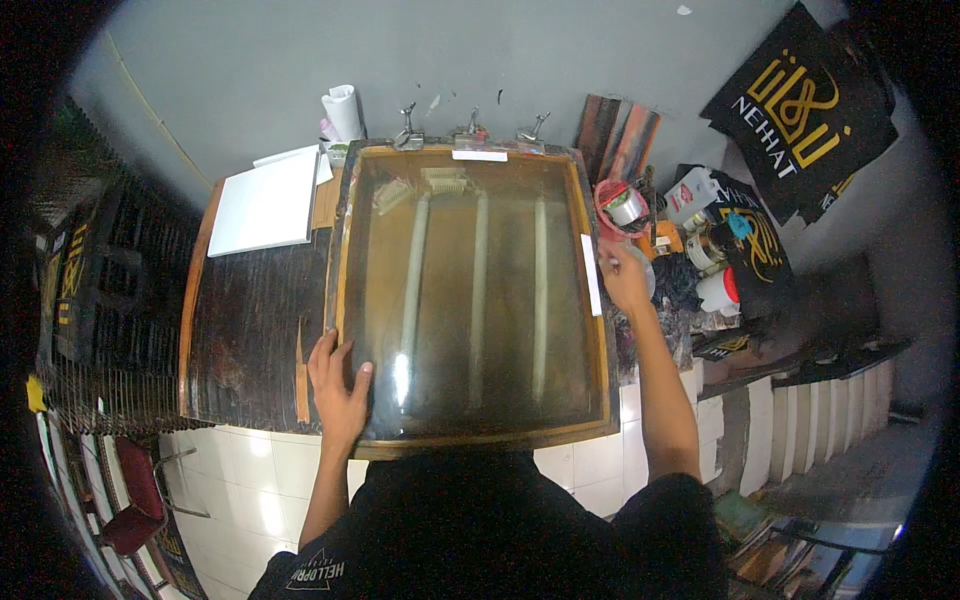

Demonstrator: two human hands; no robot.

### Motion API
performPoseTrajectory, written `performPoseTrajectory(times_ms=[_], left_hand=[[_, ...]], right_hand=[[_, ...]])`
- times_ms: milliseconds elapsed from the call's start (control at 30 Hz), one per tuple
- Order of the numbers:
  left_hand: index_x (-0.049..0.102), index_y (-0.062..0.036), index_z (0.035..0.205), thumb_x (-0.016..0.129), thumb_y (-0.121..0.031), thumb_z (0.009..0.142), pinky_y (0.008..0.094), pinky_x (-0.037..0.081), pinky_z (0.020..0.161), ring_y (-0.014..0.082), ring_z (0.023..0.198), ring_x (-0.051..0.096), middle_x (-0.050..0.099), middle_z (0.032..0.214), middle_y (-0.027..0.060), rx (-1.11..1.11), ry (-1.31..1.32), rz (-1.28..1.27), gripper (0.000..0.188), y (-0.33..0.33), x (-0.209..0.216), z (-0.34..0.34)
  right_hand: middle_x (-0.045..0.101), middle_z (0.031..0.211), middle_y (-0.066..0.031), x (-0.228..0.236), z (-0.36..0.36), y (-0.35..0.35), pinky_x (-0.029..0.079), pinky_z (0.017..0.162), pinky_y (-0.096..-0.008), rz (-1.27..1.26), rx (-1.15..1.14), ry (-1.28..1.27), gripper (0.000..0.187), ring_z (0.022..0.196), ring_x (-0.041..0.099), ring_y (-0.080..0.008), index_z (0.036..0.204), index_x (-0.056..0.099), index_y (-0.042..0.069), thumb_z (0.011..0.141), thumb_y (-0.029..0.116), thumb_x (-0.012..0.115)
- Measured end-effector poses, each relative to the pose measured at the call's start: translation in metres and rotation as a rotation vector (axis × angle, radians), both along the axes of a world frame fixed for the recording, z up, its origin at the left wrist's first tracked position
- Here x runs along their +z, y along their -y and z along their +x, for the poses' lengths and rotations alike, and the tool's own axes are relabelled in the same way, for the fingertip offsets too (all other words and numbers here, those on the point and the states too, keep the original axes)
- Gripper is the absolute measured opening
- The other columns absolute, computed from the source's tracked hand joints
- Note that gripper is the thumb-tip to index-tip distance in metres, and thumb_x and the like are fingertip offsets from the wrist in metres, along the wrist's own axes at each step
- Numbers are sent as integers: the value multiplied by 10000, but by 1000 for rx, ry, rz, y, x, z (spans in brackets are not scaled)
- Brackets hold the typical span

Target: The person takes several strips of paper from a shelf, aligns them on a glass workbench, and uses a metal ruler and a utility knife to cut them into smaller sections.

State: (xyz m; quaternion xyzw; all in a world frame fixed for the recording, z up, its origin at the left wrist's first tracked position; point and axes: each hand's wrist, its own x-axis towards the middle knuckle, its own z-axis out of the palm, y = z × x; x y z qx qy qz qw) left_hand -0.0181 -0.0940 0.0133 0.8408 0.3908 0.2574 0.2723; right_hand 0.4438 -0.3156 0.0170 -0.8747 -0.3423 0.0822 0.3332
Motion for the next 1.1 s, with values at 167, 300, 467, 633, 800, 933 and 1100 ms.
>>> performPoseTrajectory(times_ms=[167, 300, 467, 633, 800, 933, 1100], left_hand=[[588, 32, 1285, 692, -283, 935, 531, 296, 1172, 416, 1449, 319, 422, 1532, 215, 2, -79, 3, 482, 1, -1, 0], [578, 30, 1301, 686, -303, 935, 544, 281, 1173, 415, 1453, 304, 407, 1534, 223, -21, -97, 30, 507, 1, -1, 1], [577, 32, 1299, 684, -303, 934, 549, 284, 1166, 423, 1446, 307, 410, 1528, 229, -23, -120, 39, 506, 2, -1, 5], [576, 32, 1299, 689, -300, 929, 554, 291, 1162, 434, 1444, 307, 412, 1522, 238, -18, -134, 52, 510, 0, -3, 4], [573, 33, 1300, 692, -295, 927, 556, 297, 1159, 441, 1438, 317, 417, 1513, 246, -17, -141, 51, 512, 2, 1, 6], [567, 34, 1305, 694, -287, 922, 557, 298, 1159, 446, 1436, 319, 420, 1508, 252, -5, -157, 52, 515, 4, 2, 7], [557, 32, 1311, 703, -261, 909, 565, 295, 1160, 455, 1431, 321, 418, 1505, 259, -16, -146, 61, 518, 3, 1, 8]], right_hand=[[667, 1332, -129, 9, -51, 55, 479, 1048, -394, -52, 104, -40, 334, 1248, 592, -300, 1168, 731, 69, 838, 113, 761], [664, 1353, -83, 9, -67, 67, 481, 1053, -392, 12, 147, -12, 320, 1261, 583, -280, 1086, 765, 80, 777, 124, 838], [676, 1302, -103, -5, -48, 71, 488, 1006, -406, 16, 109, 46, 282, 1228, 592, -296, 1006, 776, 64, 768, 186, 865], [670, 1108, -147, -1, -40, 53, 477, 969, -397, -73, -49, -94, 426, 1094, 623, -309, 1042, 684, 9, 712, 186, 887], [670, 1069, -128, 6, -26, 29, 466, 925, -347, -255, -174, -350, 481, 1015, 619, -283, 1045, 624, -18, 621, 49, 843], [676, 1031, -122, 11, -26, 25, 477, 891, -348, -261, -210, -407, 413, 979, 623, -261, 982, 648, -15, 620, 51, 835], [688, 1062, -164, -10, -20, 35, 500, 861, -393, -146, -219, -489, 311, 939, 655, -312, 938, 673, -14, 681, 88, 816]])
